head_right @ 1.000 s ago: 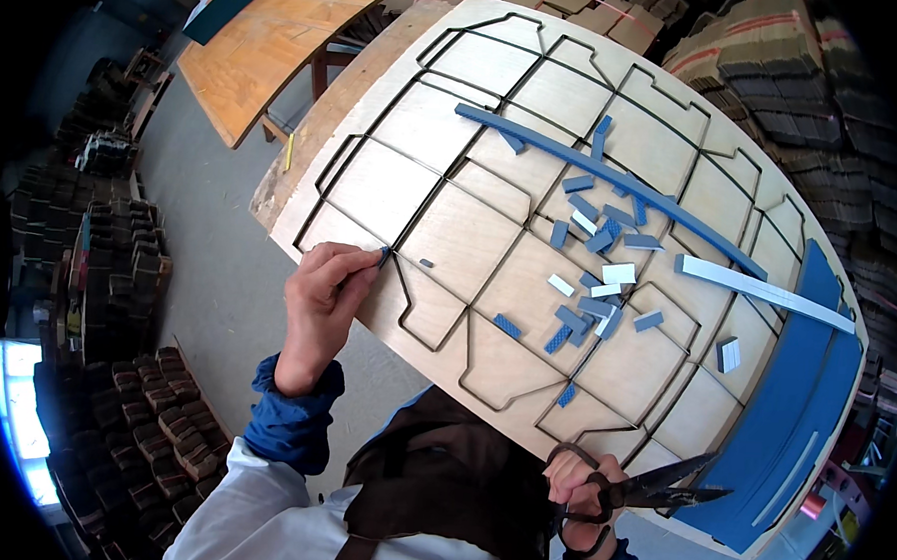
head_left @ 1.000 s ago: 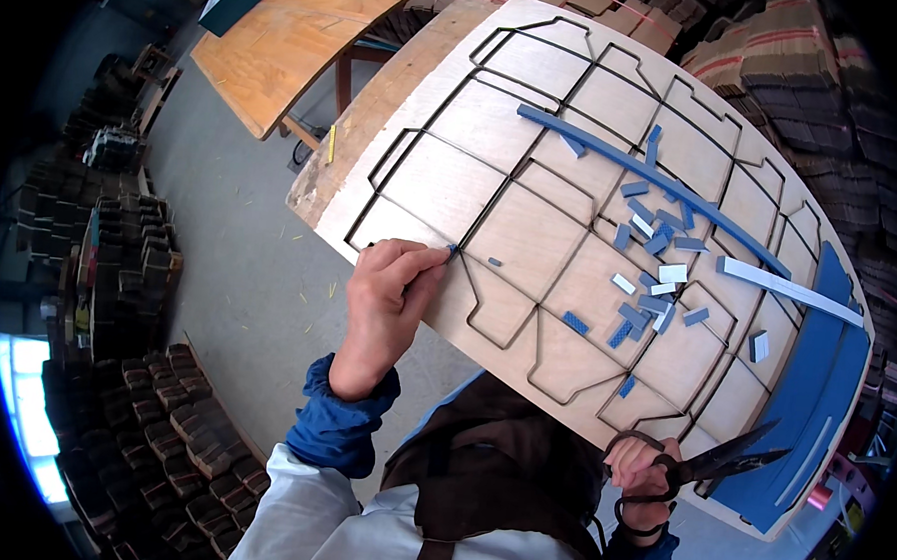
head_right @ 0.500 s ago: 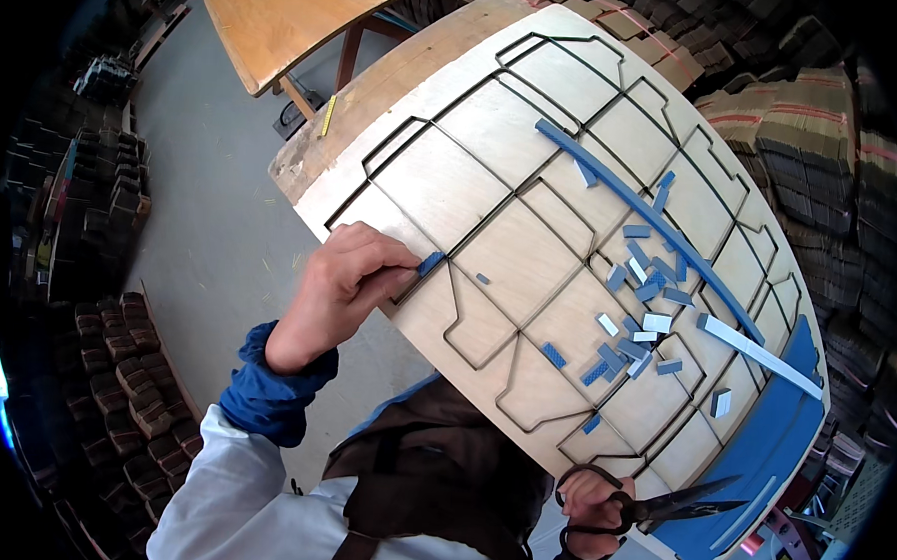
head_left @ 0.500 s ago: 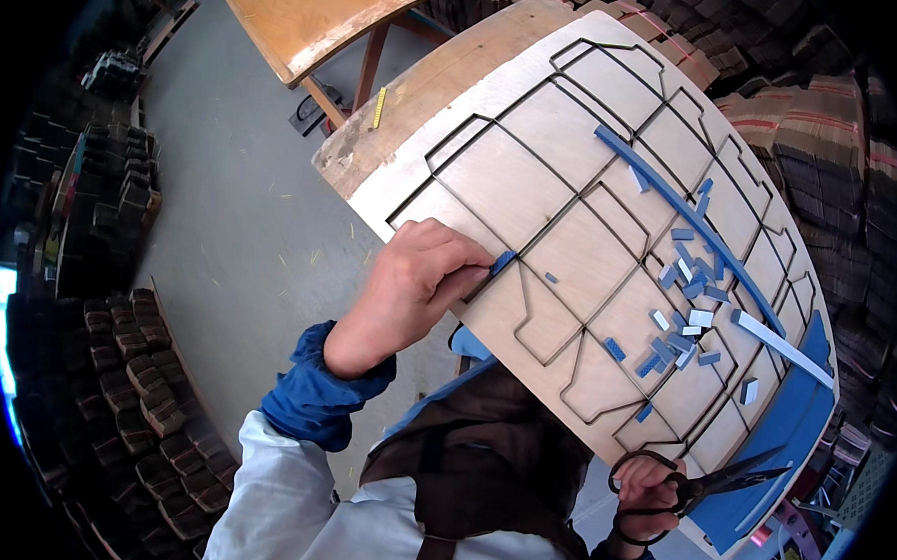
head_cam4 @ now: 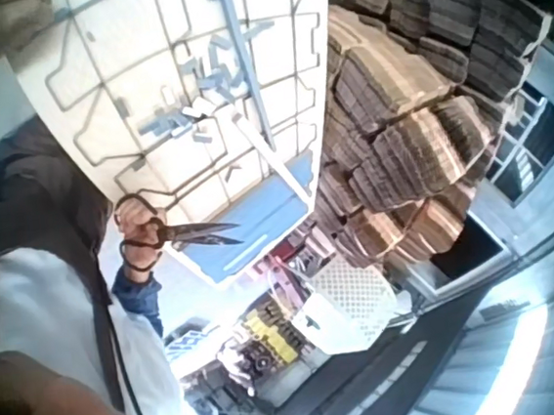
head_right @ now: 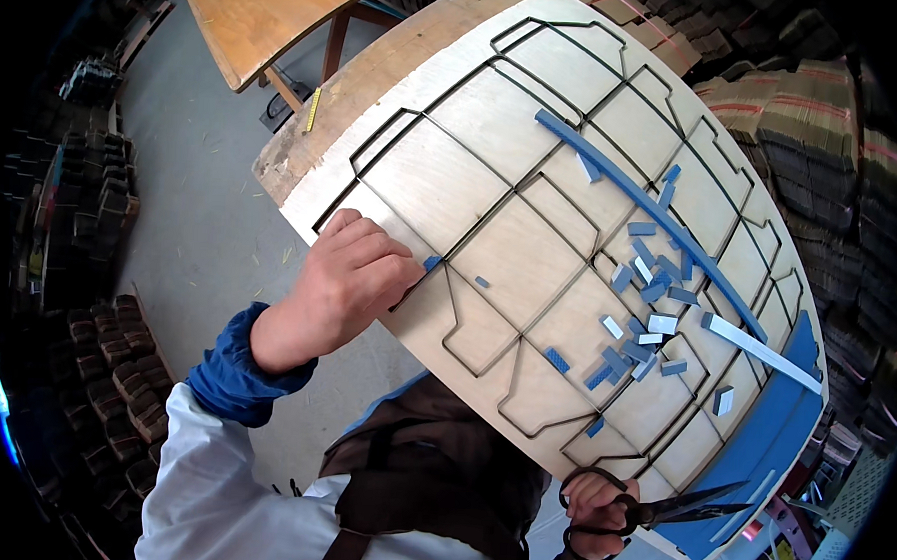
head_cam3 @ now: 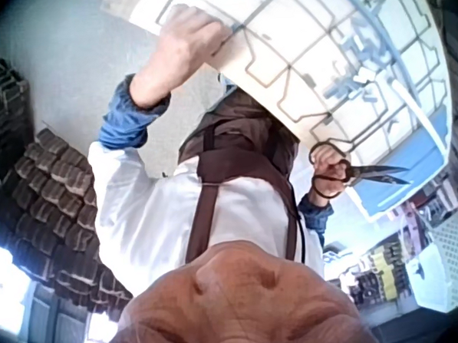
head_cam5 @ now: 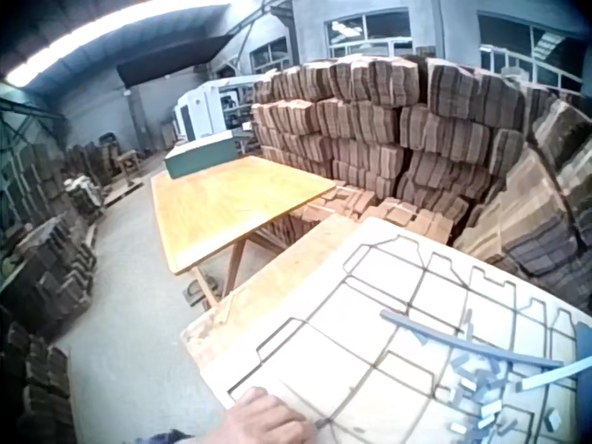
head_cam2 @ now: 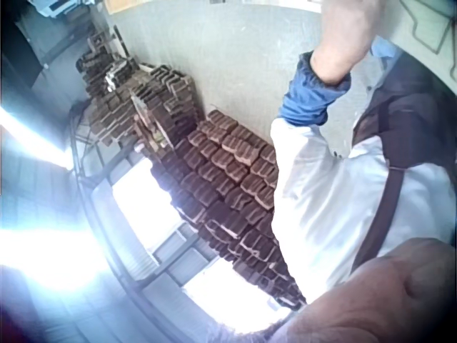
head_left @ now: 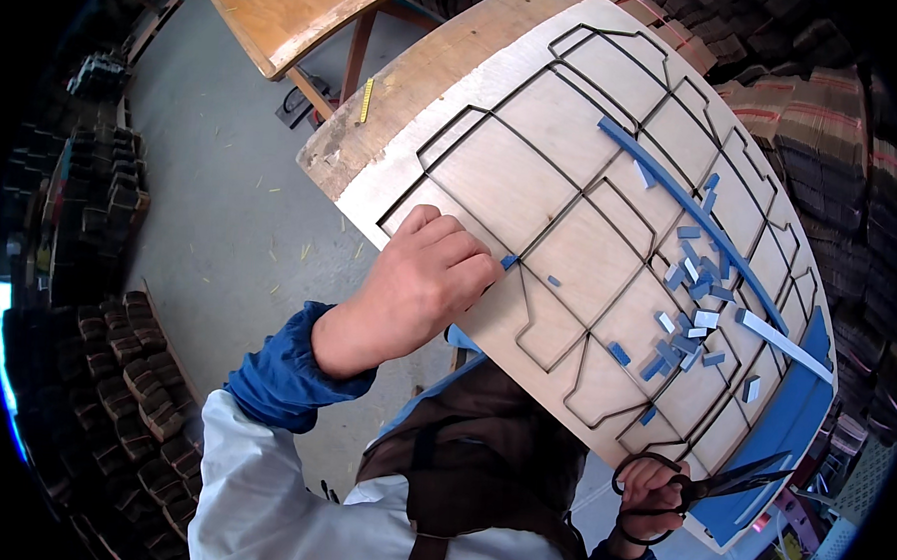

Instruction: The person walks through a warehouse and places a wooden board on a table. They then use scissors to cut small blue pieces from a larger sheet and fit them into a pre-cut wooden puzzle board.

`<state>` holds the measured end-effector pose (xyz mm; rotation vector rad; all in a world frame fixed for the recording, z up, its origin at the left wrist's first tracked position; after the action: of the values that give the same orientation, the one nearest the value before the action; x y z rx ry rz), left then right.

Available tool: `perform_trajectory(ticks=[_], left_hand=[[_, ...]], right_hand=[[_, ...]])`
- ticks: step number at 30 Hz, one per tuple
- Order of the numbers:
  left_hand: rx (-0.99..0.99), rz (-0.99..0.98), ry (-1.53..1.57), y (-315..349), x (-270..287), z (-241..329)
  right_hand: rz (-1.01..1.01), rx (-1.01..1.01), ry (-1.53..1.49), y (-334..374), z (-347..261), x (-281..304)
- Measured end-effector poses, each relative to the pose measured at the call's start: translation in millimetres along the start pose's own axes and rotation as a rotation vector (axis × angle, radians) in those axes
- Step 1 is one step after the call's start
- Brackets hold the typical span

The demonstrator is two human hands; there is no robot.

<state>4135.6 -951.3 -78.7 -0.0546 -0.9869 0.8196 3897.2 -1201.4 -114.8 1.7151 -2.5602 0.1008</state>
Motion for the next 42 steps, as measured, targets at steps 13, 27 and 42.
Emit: perform_trajectory(ticks=[13, 27, 42], left_hand=[[0.035, 0.012, 0.119, 1, 5, -1], [0.138, 0.153, 0.180, 15, 12, -16], [0.124, -0.013, 0.094, -4, 3, -13]], right_hand=[[0.007, 0.001, 0.002, 0, -2, -2], [0.066, -0.039, 0.032, 1, 3, 4], [-0.016, 0.018, -0.017, -2, 6, -1]])
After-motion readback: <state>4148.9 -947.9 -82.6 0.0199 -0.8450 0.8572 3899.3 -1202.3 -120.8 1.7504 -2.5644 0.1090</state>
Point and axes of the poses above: each hand's wrist, its own y-axis away from the middle knuckle, its own x-axis out of the back of the hand, z = x × y, the point moved 8 cm from there along -y, towards the middle knuckle, and after that the axes turned 12 degrees about y, right-handed, at the moved point
